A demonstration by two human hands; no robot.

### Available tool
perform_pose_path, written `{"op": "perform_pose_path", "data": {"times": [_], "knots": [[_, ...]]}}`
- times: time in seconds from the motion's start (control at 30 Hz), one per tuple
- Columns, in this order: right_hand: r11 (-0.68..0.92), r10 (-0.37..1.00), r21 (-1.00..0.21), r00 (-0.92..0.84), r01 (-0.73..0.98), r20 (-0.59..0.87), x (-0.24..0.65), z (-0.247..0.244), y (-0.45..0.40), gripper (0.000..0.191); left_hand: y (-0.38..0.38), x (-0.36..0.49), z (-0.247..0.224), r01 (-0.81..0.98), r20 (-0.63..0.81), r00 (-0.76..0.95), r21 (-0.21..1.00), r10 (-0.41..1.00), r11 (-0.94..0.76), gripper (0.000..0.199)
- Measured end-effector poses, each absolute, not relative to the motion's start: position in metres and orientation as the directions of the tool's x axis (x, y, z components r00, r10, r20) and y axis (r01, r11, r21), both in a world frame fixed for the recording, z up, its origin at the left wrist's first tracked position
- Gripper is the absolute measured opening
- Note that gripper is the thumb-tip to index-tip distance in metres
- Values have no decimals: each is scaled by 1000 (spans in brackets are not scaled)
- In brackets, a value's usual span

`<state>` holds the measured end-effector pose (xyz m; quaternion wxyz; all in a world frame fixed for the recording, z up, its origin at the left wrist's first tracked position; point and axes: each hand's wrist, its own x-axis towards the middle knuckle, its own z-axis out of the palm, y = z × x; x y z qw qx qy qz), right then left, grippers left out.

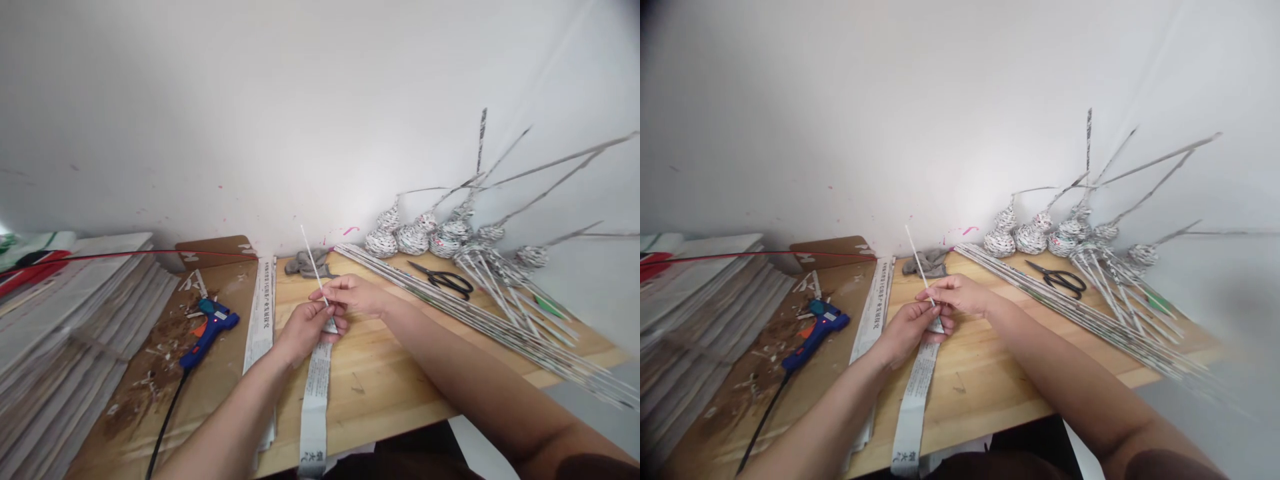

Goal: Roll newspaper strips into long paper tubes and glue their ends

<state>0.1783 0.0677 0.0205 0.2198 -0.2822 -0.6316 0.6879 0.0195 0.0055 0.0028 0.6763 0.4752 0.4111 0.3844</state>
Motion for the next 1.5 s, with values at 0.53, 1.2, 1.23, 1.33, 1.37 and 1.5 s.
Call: {"op": "perform_pose_path", "data": {"times": [0.53, 1.2, 1.23, 1.33, 1.37, 1.5], "knots": [[-187, 754, -981, -649, -59, -104, 180, 20, 62, 36, 1, 22, -1, -69, -258, 388, 949, 885, 307, 32], [-36, 817, -999, -576, 9, -35, 181, 21, 63, 32, -1, 25, 2, 23, -184, 387, 982, 903, 189, 30], [-31, 811, -999, -583, 20, -37, 181, 21, 63, 33, -1, 25, 1, 25, -189, 388, 981, 902, 195, 29], [19, 844, -999, -536, 33, -2, 181, 19, 64, 34, -1, 25, -1, 43, -202, 380, 979, 903, 201, 29], [30, 855, -999, -518, 34, 8, 180, 17, 64, 35, -1, 25, -2, 51, -203, 376, 979, 904, 199, 29], [25, 888, -999, -460, 27, 10, 177, 16, 64, 40, -2, 26, -3, 63, -195, 378, 981, 905, 185, 30]]}}
